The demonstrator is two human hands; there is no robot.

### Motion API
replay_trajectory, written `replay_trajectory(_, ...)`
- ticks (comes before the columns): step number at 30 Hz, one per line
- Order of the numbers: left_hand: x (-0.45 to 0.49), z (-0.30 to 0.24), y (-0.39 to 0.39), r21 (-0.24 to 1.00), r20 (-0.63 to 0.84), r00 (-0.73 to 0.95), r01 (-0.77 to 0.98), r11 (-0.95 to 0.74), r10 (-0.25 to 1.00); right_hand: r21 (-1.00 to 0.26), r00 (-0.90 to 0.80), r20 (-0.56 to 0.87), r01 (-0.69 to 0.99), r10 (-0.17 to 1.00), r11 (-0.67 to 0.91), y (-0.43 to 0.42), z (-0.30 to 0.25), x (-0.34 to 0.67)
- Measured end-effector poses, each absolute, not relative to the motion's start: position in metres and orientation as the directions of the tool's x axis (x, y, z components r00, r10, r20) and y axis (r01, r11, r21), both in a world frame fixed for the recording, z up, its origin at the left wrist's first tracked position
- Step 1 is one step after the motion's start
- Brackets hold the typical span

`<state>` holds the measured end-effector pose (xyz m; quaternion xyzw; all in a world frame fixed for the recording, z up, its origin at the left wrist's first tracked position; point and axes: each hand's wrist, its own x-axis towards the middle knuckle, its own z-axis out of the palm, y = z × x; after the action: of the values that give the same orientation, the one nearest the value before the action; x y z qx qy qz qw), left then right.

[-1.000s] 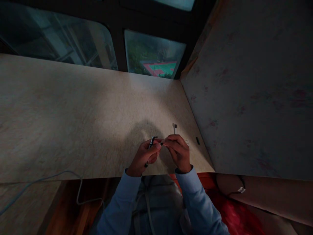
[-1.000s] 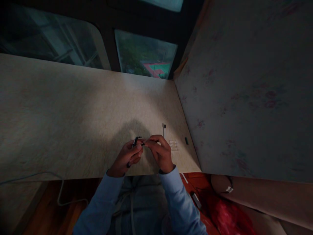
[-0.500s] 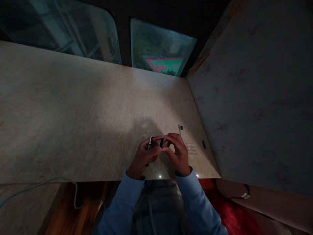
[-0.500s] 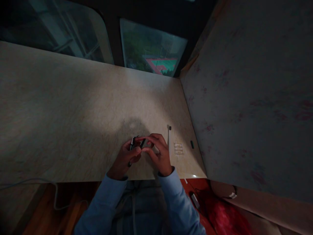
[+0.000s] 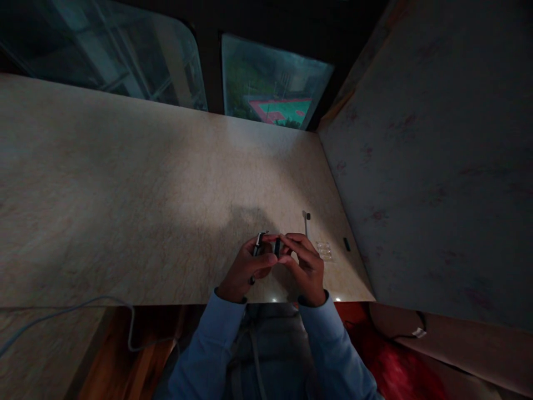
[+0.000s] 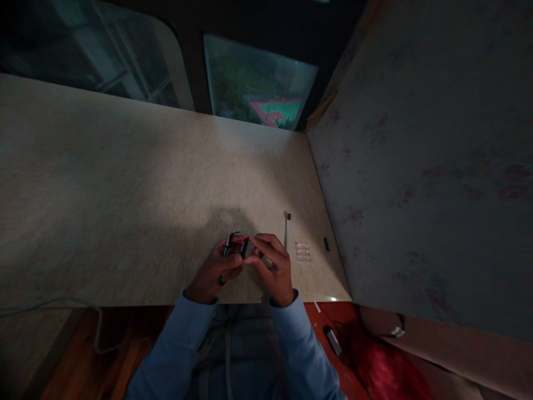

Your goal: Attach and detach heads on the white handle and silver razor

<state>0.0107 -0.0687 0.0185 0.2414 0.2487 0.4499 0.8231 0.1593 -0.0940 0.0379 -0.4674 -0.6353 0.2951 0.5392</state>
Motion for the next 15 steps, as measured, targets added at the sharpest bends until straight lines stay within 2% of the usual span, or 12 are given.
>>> replay_trajectory(10,0.011,0.020,-0.072,0.565,-0.242,0.545,-0.593,0.573,0.803,-0.878,-0.023,0.420,0.242,0.907,0.413,-0.097,0.037,0.166)
replay_trajectory(15,0.016,0.022,-0.075,0.479,-0.286,0.607,-0.579,0.659,0.742,-0.869,-0.057,0.418,0.264,0.907,0.418,-0.099,0.038,0.173)
